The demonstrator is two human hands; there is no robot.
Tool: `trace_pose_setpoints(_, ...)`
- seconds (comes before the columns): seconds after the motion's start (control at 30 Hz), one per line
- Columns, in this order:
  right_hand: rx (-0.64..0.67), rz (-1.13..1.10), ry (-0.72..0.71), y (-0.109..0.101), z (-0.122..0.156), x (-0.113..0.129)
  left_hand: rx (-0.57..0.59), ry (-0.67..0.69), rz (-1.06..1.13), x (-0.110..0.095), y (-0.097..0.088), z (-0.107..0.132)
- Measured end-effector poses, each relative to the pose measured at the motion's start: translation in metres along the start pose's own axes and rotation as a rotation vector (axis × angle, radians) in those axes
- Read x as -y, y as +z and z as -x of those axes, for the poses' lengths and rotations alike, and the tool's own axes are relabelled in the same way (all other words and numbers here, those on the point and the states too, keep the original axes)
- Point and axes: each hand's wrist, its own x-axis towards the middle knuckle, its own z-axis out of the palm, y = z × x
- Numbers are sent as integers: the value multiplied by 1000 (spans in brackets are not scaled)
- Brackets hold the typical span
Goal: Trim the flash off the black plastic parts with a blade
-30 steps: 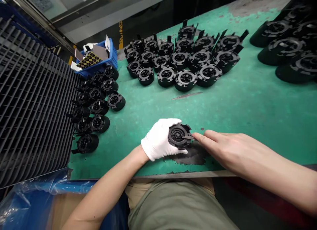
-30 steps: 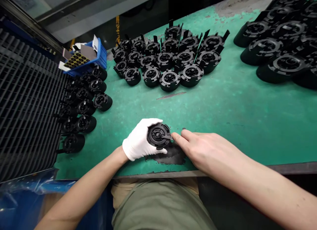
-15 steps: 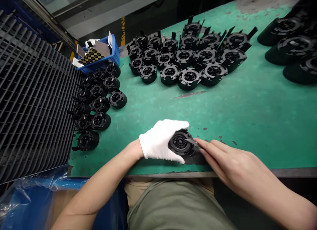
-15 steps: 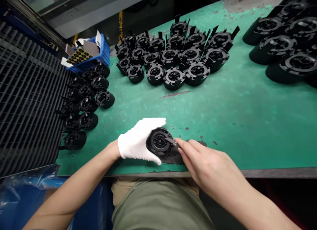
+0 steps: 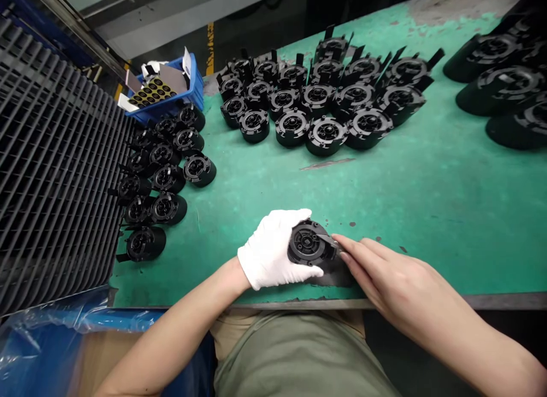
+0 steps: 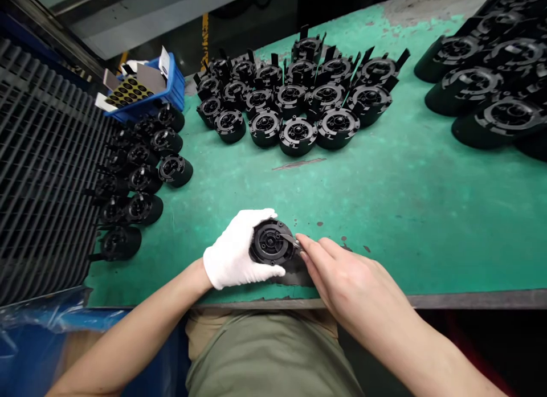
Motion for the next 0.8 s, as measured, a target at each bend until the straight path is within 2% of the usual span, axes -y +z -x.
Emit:
trace_pose_setpoints(0.07,-6,1,-11,0,-4,0,95,24,58,3,-8,-10)
trace_pose_setpoints(0.13,-4,10,-24,-2,-8,-1,131,48,95,8,-11,-16)
trace_pose_setpoints(0.33,64,56,-36,-9,-13,0,59,50,41,21,-2,-8)
trace_pose_setpoints(0.53,32,111,-29,-13,-6,6,60,55,28,20,-2,-6)
trace_pose_setpoints(0.8,23,126,-39,-8,-3,7,47,80,22,20,-3,-5)
